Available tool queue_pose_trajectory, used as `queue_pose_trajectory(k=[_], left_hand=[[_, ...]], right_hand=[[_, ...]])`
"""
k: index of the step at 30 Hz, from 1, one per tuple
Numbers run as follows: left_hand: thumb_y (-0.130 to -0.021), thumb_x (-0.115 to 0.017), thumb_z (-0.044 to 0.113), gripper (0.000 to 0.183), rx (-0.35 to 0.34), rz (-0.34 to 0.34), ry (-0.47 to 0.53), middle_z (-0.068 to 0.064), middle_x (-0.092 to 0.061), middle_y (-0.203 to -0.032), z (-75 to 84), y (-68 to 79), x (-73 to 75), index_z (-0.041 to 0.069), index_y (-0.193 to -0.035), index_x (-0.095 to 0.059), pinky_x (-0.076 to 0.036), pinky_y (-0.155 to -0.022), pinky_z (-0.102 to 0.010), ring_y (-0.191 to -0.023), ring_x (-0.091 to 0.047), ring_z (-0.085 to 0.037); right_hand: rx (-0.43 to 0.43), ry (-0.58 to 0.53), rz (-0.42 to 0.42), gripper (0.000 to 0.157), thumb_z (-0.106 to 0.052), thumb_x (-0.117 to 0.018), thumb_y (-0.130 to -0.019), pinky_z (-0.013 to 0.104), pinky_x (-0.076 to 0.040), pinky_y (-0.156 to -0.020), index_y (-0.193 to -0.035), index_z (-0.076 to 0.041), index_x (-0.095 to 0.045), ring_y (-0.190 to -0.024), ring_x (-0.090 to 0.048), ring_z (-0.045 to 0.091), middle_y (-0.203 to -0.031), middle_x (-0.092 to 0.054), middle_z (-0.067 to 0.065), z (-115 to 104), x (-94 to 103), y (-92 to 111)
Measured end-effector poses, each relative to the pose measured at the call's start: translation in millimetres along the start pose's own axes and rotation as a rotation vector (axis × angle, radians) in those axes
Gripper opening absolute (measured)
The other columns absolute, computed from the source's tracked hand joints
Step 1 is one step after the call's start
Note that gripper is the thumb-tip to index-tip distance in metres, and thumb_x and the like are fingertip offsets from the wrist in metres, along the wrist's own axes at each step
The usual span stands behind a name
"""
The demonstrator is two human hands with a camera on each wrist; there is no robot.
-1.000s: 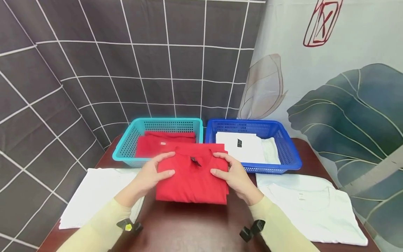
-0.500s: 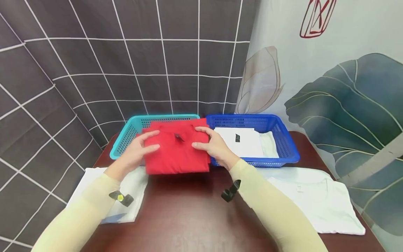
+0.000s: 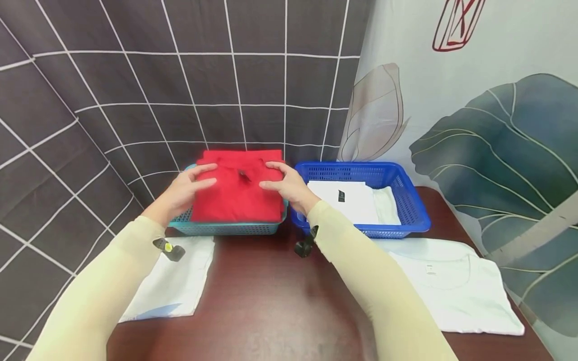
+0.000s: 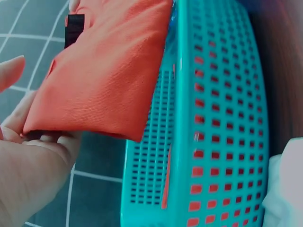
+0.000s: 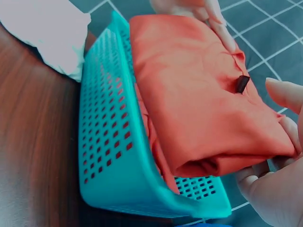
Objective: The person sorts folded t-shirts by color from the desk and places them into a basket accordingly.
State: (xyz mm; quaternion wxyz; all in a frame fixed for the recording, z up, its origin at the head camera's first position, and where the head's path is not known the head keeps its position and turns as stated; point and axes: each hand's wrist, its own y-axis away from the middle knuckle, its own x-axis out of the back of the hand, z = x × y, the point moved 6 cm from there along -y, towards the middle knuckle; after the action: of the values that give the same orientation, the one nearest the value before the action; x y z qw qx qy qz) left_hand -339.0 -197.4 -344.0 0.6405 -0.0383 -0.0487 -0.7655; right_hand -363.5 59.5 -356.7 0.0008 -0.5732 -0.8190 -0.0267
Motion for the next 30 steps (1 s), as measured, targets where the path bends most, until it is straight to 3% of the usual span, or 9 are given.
queue_pose_trajectory(k=[9,15,20,30], left_hand=[[-0.091,-0.067,0.024,0.057,-0.002,0.05,-0.039,-0.008,-0.036,-0.145,-10.8,-15.0,15.2,0.016,-0.143,-0.047,-0.051,-0.086,-0.028,-0.122,-0.042,-0.023],[-0.092,-0.066,0.023,0.056,0.029,0.061,0.0,-0.007,-0.039,-0.142,-26.2,-16.1,19.3,0.017,-0.143,-0.046,-0.049,-0.094,-0.038,-0.119,-0.047,-0.026],[-0.092,-0.066,0.025,0.057,0.026,0.058,-0.019,-0.007,-0.036,-0.145,-41.7,-14.5,21.3,0.015,-0.144,-0.045,-0.043,-0.102,-0.044,-0.126,-0.039,-0.027],[-0.09,-0.068,0.024,0.059,0.055,0.073,-0.087,-0.007,-0.035,-0.146,-58.5,-15.6,27.9,0.016,-0.143,-0.046,-0.044,-0.1,-0.045,-0.133,-0.032,-0.028]], right_hand=[[-0.009,0.032,0.019,0.066,-0.016,-0.079,-0.078,0.038,-0.05,-0.09,-0.138,-0.023,-0.051,-0.123,-0.043,0.025,-0.139,-0.042,0.005,-2.4,-11.8,-19.4],[-0.062,-0.016,-0.014,0.07,-0.016,-0.08,-0.078,0.044,-0.051,-0.09,-0.139,-0.024,-0.048,-0.12,-0.047,0.027,-0.136,-0.043,0.005,12.3,-24.4,-25.3],[-0.097,0.0,0.002,0.069,-0.017,-0.08,-0.077,0.042,-0.053,-0.087,-0.137,-0.025,-0.049,-0.119,-0.046,0.025,-0.133,-0.045,0.004,30.6,-28.5,-29.4],[-0.157,0.028,0.001,0.071,-0.018,-0.081,-0.076,0.043,-0.053,-0.086,-0.138,-0.025,-0.047,-0.124,-0.04,0.026,-0.135,-0.043,0.004,46.5,-35.7,-33.1]])
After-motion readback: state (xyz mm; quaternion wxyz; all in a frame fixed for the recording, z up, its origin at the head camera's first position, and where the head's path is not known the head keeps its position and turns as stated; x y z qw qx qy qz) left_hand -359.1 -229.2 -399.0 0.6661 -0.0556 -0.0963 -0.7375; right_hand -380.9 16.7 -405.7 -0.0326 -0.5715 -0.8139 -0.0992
